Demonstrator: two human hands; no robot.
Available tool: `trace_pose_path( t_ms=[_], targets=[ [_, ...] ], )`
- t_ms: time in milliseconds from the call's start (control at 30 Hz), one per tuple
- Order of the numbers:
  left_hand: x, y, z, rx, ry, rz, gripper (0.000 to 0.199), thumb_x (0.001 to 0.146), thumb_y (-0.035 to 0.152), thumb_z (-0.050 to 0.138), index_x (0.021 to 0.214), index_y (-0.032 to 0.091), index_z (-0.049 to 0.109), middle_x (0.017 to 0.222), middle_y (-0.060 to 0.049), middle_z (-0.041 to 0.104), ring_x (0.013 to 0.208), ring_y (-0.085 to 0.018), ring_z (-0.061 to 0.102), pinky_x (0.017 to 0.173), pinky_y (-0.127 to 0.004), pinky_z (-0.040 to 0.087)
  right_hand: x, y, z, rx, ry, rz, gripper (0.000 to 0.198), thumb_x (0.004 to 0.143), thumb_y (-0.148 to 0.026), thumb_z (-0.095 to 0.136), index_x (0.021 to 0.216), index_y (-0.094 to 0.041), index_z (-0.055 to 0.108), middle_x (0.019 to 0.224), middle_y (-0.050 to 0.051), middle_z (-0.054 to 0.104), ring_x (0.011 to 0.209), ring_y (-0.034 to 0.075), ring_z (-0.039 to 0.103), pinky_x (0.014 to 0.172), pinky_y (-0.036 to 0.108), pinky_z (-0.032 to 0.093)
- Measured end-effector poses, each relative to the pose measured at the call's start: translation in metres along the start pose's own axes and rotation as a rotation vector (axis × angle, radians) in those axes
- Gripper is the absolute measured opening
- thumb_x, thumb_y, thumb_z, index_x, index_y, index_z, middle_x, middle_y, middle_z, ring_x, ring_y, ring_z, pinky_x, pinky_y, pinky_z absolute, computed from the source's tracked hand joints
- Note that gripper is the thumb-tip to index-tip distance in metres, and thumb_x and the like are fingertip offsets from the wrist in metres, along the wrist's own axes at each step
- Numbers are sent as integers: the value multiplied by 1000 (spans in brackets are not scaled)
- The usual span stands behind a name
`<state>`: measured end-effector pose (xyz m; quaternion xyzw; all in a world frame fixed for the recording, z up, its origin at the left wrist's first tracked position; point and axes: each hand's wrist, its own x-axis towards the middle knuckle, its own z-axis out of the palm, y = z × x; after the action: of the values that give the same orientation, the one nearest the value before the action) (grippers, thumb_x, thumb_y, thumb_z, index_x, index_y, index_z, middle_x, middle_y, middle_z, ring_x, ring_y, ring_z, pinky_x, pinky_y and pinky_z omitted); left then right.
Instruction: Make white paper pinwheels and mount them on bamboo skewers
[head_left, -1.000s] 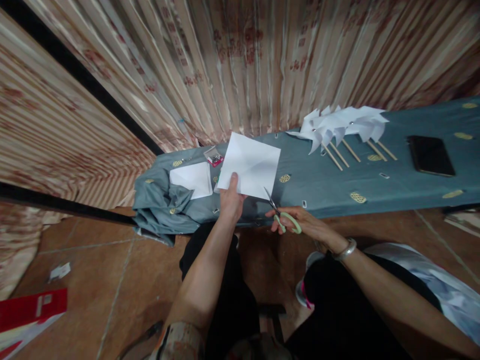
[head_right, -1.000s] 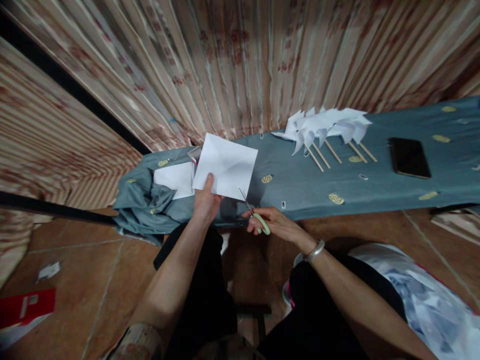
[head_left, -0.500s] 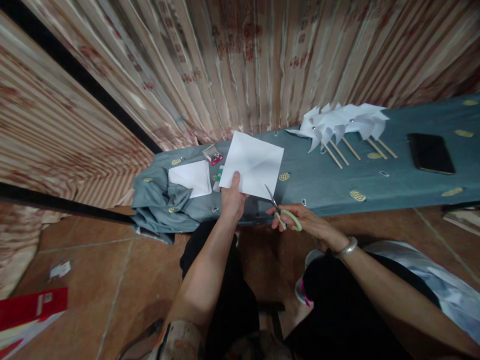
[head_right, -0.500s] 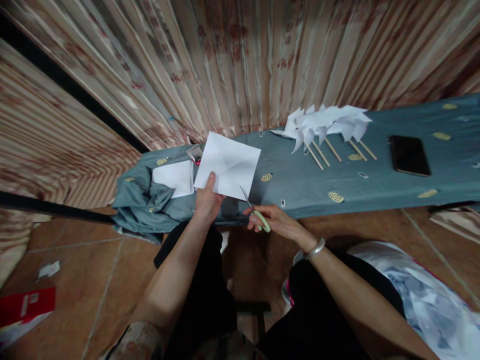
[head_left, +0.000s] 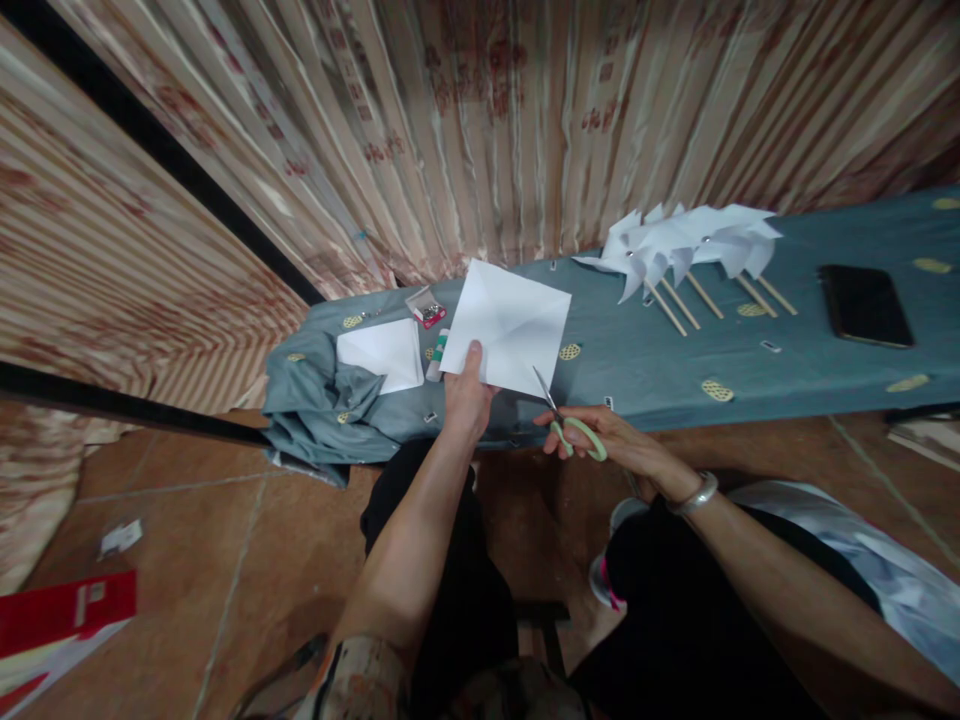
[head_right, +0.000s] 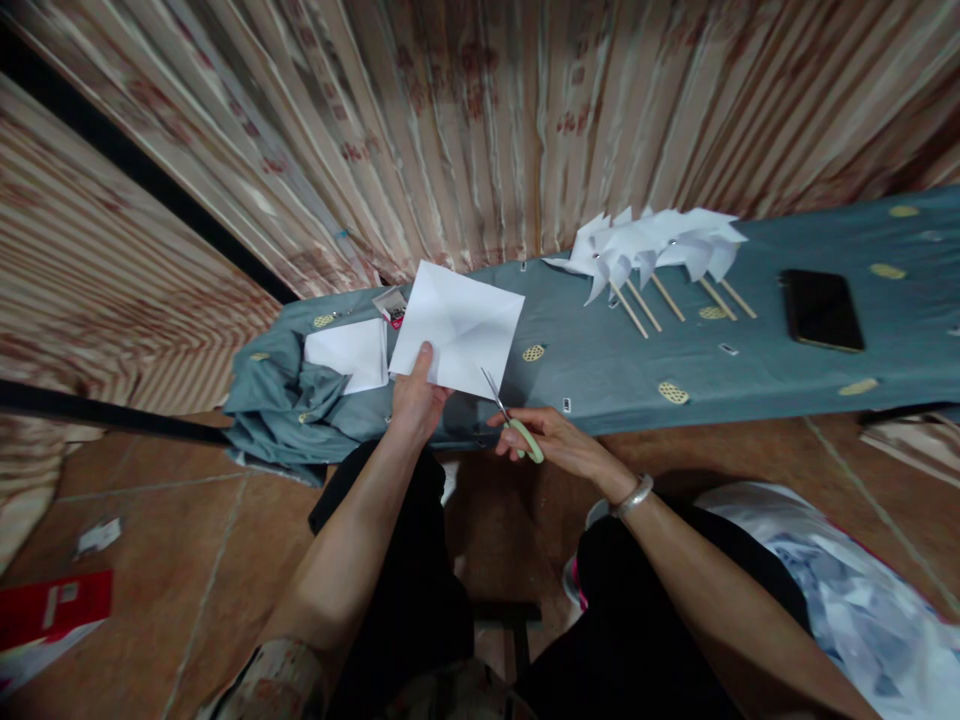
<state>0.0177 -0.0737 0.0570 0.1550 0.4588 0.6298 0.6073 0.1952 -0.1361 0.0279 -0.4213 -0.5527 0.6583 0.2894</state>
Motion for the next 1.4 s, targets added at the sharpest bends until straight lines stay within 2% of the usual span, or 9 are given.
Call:
trace_pose_path(
  t_ms=[167,567,1033,1400],
  targets=[
    [1,0,-1,7,-5,8,37,88,22,62,125,26,61,112,-6,72,101,-19,69,85,-29,56,0,-1,0,-3,0,17,59,73,-65,67,107,-17,69,83,7,72,68,14,60,63,26,48],
    [2,-1,-2,-2,-25,23,36,89,21,61,124,23,61,110,-7,72,98,-18,70,85,-31,57,2,6,0,135,18,59,56,64,-57,78,103,-16,70,69,2,69,57,10,59,53,22,46],
    [4,0,-4,-21,-7,28,35,86,23,65,121,21,63,113,-9,72,99,-19,70,86,-30,56,4,8,2,130,30,81,52,67,-52,78,103,-16,70,66,1,67,57,10,59,55,23,47],
    [4,0,-5,-9,-48,48,35,90,20,59,125,21,60,114,-9,71,94,-17,71,86,-31,56,5,11,2,111,20,94,58,67,-55,77,106,-14,68,65,0,65,56,9,57,54,22,45]
  ],
)
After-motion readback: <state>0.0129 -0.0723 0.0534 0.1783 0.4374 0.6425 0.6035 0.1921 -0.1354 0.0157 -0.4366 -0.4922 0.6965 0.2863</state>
